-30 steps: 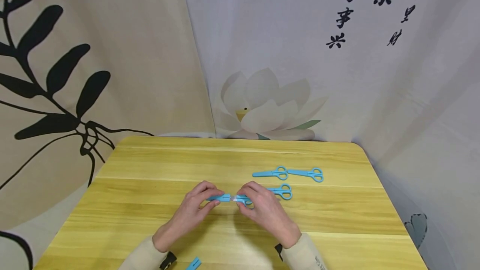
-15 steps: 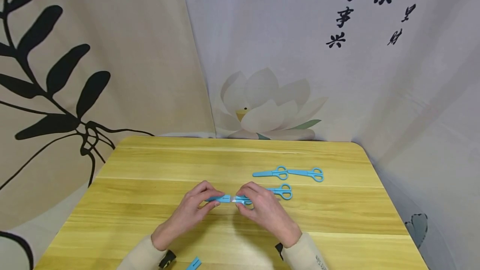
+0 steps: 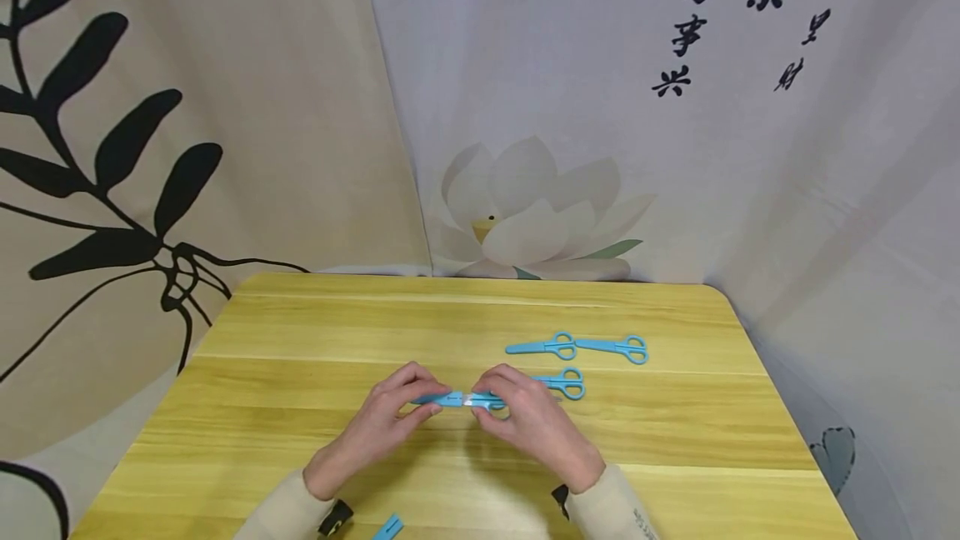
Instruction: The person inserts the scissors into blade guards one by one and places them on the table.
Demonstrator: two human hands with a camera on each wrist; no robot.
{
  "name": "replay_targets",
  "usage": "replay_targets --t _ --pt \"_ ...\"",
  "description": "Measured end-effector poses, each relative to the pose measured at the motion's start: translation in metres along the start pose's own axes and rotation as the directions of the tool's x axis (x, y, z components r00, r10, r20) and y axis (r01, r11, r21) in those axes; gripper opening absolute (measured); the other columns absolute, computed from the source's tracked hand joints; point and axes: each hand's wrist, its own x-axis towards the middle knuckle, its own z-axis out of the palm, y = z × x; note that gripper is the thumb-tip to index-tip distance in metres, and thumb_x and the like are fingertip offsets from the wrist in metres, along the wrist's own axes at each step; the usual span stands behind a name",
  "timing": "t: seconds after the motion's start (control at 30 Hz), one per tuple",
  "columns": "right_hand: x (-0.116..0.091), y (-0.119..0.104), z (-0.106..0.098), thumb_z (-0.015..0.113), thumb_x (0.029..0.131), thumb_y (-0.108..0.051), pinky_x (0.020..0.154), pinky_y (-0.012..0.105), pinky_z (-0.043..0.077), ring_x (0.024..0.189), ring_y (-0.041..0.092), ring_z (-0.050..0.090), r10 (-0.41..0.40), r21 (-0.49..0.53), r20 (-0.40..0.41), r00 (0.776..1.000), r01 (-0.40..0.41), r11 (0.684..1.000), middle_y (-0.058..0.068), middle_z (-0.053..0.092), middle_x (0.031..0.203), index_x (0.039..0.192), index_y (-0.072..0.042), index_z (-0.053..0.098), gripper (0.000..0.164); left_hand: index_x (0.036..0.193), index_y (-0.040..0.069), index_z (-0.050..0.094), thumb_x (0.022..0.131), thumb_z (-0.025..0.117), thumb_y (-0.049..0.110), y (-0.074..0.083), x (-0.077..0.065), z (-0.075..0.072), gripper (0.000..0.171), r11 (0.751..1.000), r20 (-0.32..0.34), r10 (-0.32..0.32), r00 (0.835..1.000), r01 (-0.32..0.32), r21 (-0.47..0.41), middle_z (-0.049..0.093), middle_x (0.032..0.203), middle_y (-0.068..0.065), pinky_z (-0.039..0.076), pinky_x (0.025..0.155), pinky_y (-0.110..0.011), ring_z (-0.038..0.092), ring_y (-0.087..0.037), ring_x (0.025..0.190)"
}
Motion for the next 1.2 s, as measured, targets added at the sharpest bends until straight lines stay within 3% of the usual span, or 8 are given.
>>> replay_targets --t 0.13,0.3,0.43,0.6,0.97,1.2 --pt "0.000 0.001 -0.003 0.083 0.084 -0.006 0.078 0.022 0.058 0.089 0.006 0.067 -0.003 0.032 0.000 1.000 0.003 0.999 -0.006 0.069 0.104 0.100 -0.013 0.073 0.021 0.123 0.012 0.073 0.094 0.077 0.009 0.003 0.000 0.000 0.030 0.998 0.010 -0.055 0.998 0.055 0.016 0.065 0.120 0.001 0.059 0.086 -0.034 0.064 -0.015 0.106" --pt "0.001 0.004 -0.007 0.081 0.084 -0.006 0.079 0.022 0.058 0.091 0.008 0.068 -0.012 0.045 -0.002 1.000 0.012 0.999 -0.005 0.069 0.104 0.100 -0.012 0.073 0.020 0.131 0.016 0.070 0.093 0.080 0.019 0.004 -0.002 -0.002 0.040 0.990 0.013 -0.139 0.990 0.138 0.039 0.066 0.132 -0.002 0.053 0.102 -0.049 0.061 -0.024 0.124" --pt "0.000 0.005 -0.008 0.081 0.085 -0.006 0.079 0.024 0.058 0.091 0.008 0.068 -0.008 0.048 -0.002 1.000 0.008 0.999 -0.005 0.069 0.105 0.100 -0.013 0.073 0.019 0.131 0.017 0.071 0.091 0.081 0.017 0.002 -0.004 -0.003 0.041 0.991 -0.003 -0.119 0.993 0.119 0.056 0.068 0.133 -0.004 0.050 0.102 -0.056 0.062 -0.026 0.125" --pt "-0.001 0.005 -0.009 0.081 0.086 -0.008 0.079 0.026 0.059 0.091 0.008 0.068 0.005 0.035 0.003 1.000 -0.005 0.999 -0.006 0.068 0.107 0.101 -0.014 0.073 0.018 0.124 0.016 0.075 0.092 0.079 0.016 -0.001 -0.004 -0.003 0.031 0.996 -0.027 -0.072 0.997 0.073 0.053 0.073 0.124 0.002 0.052 0.099 -0.053 0.067 -0.021 0.118" --pt "-0.001 0.001 -0.008 0.092 0.080 -0.016 0.078 0.029 0.059 0.091 0.009 0.068 0.067 -0.024 0.029 0.997 -0.066 0.998 -0.004 0.068 0.111 0.105 -0.013 0.074 0.030 0.119 0.016 0.077 0.090 0.080 0.013 -0.003 -0.006 -0.003 0.029 0.996 -0.063 -0.056 0.996 0.060 0.065 0.076 0.117 0.003 0.055 0.096 -0.049 0.069 -0.019 0.112" --pt "0.001 0.002 -0.005 0.087 0.082 -0.010 0.077 0.028 0.059 0.091 0.010 0.068 0.030 -0.042 0.006 1.000 -0.029 0.999 -0.004 0.068 0.110 0.102 -0.013 0.074 0.024 0.119 0.017 0.077 0.091 0.080 0.014 -0.006 -0.008 -0.003 0.029 0.996 -0.074 -0.054 0.996 0.059 0.067 0.075 0.118 0.004 0.056 0.094 -0.048 0.068 -0.019 0.112"
